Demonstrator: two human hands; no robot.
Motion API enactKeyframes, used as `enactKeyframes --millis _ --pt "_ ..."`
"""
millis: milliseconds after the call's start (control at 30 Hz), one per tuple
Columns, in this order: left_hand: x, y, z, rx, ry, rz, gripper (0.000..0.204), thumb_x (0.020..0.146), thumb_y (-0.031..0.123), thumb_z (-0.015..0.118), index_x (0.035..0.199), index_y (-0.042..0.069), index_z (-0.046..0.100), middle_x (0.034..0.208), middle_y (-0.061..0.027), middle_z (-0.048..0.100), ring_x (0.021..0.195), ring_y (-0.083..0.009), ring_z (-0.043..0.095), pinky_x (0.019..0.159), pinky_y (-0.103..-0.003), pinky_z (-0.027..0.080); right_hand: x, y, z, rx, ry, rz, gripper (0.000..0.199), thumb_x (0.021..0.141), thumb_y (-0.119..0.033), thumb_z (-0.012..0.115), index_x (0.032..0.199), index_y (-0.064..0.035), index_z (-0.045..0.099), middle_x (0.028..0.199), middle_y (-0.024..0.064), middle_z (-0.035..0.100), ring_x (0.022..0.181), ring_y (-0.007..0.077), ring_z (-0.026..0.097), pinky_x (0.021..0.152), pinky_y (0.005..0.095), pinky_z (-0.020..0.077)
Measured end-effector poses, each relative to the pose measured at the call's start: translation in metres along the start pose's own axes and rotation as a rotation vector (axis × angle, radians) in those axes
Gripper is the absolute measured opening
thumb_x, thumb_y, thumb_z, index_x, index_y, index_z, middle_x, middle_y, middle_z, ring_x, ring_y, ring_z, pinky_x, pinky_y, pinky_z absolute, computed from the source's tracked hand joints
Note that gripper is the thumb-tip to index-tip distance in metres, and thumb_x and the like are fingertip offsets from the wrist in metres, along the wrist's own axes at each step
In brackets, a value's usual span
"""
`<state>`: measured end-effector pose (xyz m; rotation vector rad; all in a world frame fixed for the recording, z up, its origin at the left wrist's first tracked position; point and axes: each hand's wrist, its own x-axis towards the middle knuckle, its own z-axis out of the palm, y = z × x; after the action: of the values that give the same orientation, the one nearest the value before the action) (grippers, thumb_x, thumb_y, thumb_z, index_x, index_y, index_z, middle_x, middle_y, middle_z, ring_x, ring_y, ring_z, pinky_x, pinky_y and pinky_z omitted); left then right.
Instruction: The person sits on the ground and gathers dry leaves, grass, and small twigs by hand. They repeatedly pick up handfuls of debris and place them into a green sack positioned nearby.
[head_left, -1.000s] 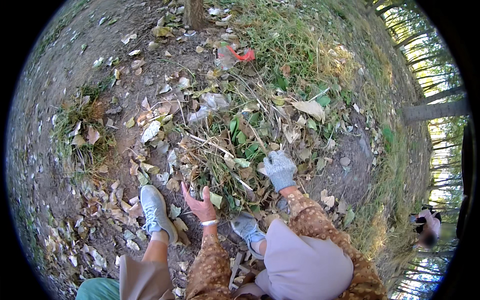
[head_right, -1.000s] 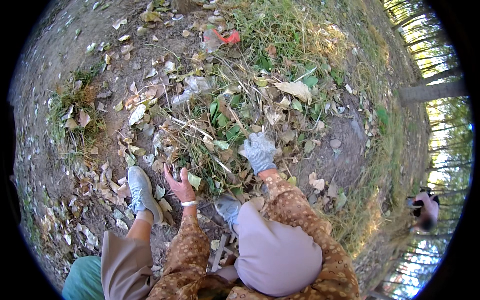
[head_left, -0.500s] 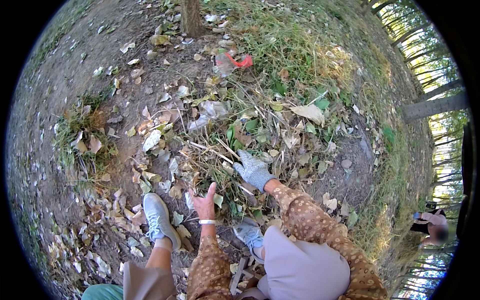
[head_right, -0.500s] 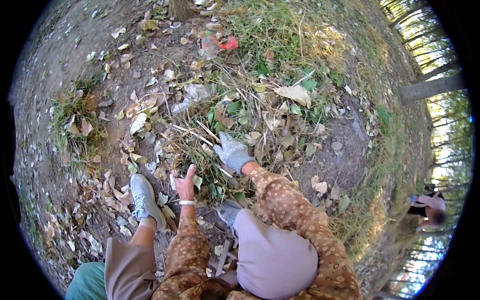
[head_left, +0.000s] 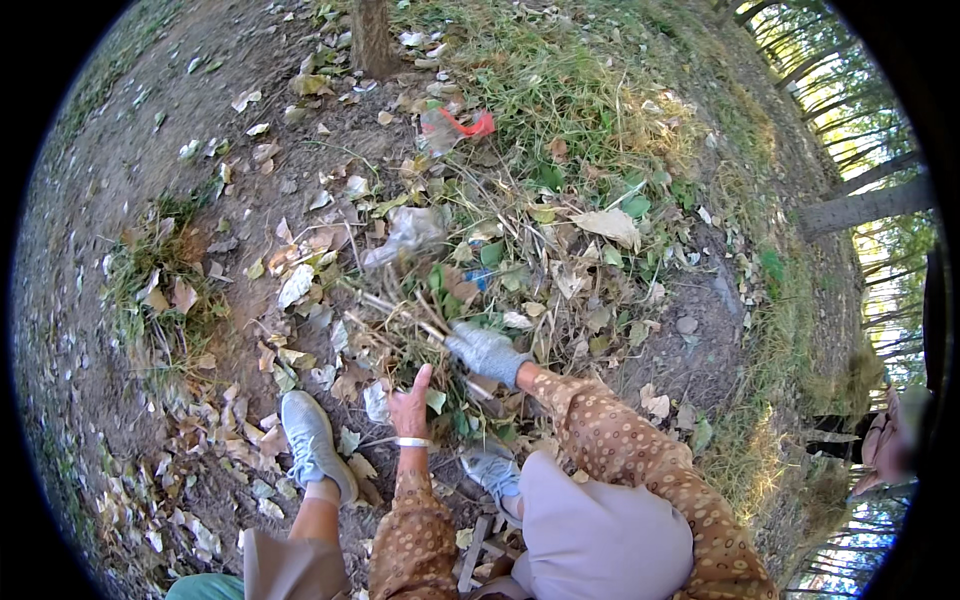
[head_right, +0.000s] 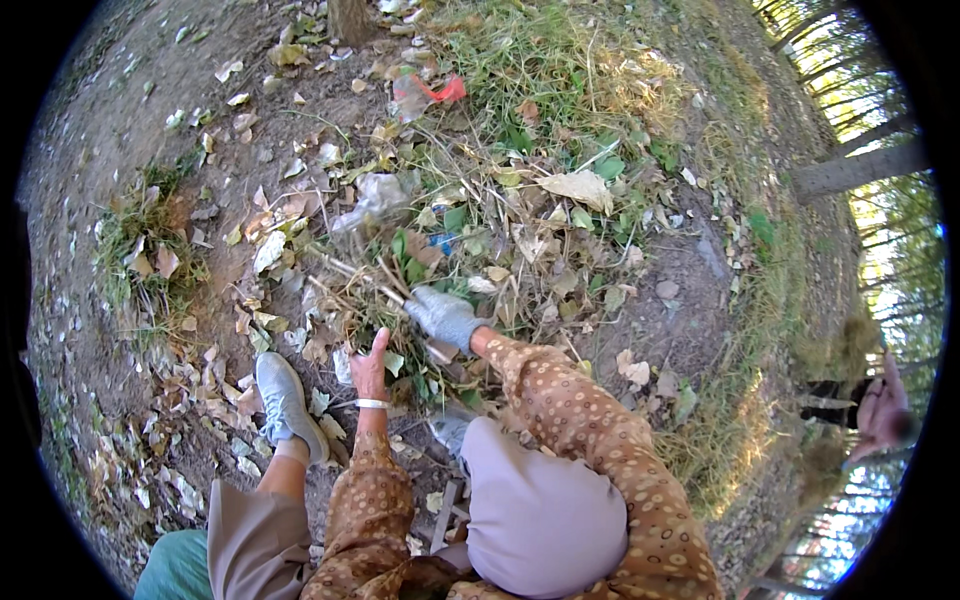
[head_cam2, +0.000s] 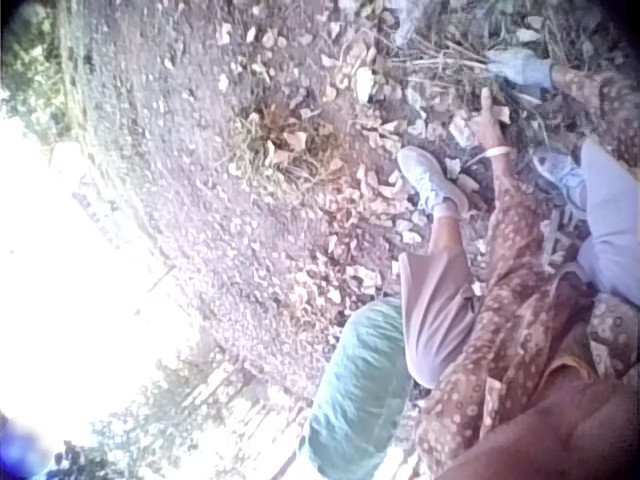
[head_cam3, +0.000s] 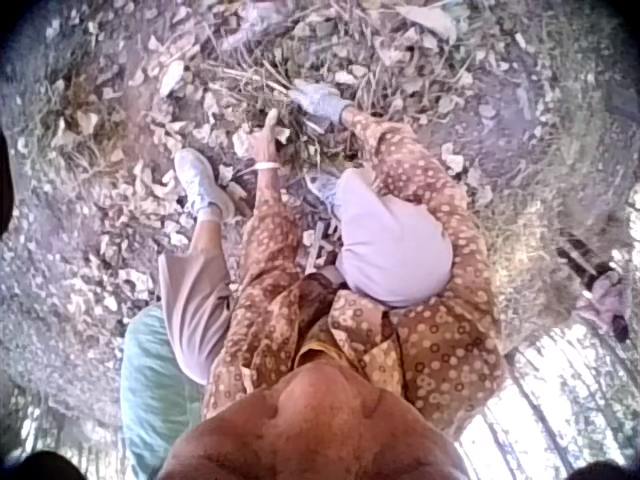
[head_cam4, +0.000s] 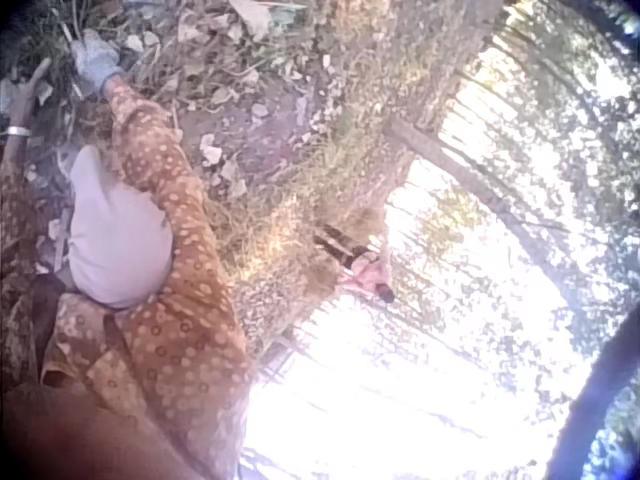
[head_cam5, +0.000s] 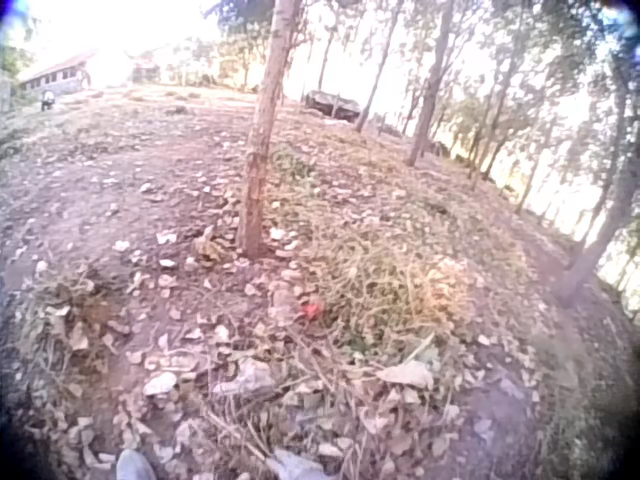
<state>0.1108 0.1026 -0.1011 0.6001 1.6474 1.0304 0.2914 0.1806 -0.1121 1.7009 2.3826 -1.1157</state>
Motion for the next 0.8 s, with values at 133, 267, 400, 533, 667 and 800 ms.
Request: enactKeyframes --millis 133,267,400,533,667,800 --pt "-0.014 0.000 0.009 -0.068 0.136 0.004 0.094 0.066 0.037 0.082 0.135 -0.006 0.035 0.130 -0.0214 0.048 0.115 -0.0312 0.049 0.102 -0.039 0.035 -0.013 -0.010 0.024 0.148 -0.039 -0.158 0.037 0.092 -0.038 0.047 0.114 -0.0088 0.053 0.106 0.0217 0.060 0.097 0.0390 0.059 0.077 0.0469 0.0475" --pt "-0.004 -0.002 0.020 0.179 0.325 -0.172 0.104 0.061 0.041 0.084 0.135 -0.010 0.031 0.130 -0.0271 0.048 0.118 -0.0380 0.047 0.104 -0.041 0.034 -0.014 -0.017 0.033 -0.100 0.108 -0.146 0.053 0.091 -0.039 0.045 0.118 0.0050 0.053 0.107 0.0210 0.061 0.097 0.0367 0.060 0.084 0.0416 0.0491" --pt "0.000 0.009 0.026 0.343 0.462 -0.173 0.107 0.061 0.042 0.083 0.136 -0.010 0.028 0.132 -0.0277 0.044 0.121 -0.0383 0.045 0.105 -0.040 0.032 -0.010 -0.084 -0.086 -0.375 -0.173 0.258 0.059 0.086 -0.052 0.046 0.111 0.0005 0.055 0.106 0.0176 0.060 0.099 0.0244 0.060 0.081 0.0371 0.0487" --pt "-0.002 0.008 0.023 0.263 0.477 -0.175 0.107 0.060 0.039 0.084 0.136 -0.010 0.028 0.132 -0.0271 0.044 0.121 -0.0382 0.044 0.106 -0.040 0.031 -0.015 -0.029 -0.133 -0.589 0.495 0.374 0.106 0.077 -0.076 0.043 0.146 -0.0003 0.015 0.150 0.0233 0.018 0.138 0.0383 0.019 0.114 0.0457 0.0130" --pt "0.005 -0.007 0.027 0.187 0.412 -0.169 0.102 0.061 0.037 0.084 0.136 -0.008 0.030 0.131 -0.0257 0.046 0.119 -0.0373 0.045 0.105 -0.040 0.032 -0.012 0.070 -0.175 -0.436 0.424 0.803 0.115 0.073 -0.067 0.061 0.146 -0.0003 0.002 0.149 0.0245 0.019 0.138 0.0394 0.019 0.113 0.0483 0.0190" --pt "0.008 -0.013 0.025 0.224 0.448 -0.170 0.100 0.061 0.039 0.084 0.136 -0.004 0.033 0.129 -0.0252 0.049 0.118 -0.0375 0.047 0.103 -0.041 0.034 0.002 0.067 -0.168 0.624 0.345 0.588 0.108 0.074 -0.037 0.074 0.146 -0.0008 0.003 0.137 0.0261 0.035 0.121 0.0322 0.042 0.090 0.0360 0.0480"
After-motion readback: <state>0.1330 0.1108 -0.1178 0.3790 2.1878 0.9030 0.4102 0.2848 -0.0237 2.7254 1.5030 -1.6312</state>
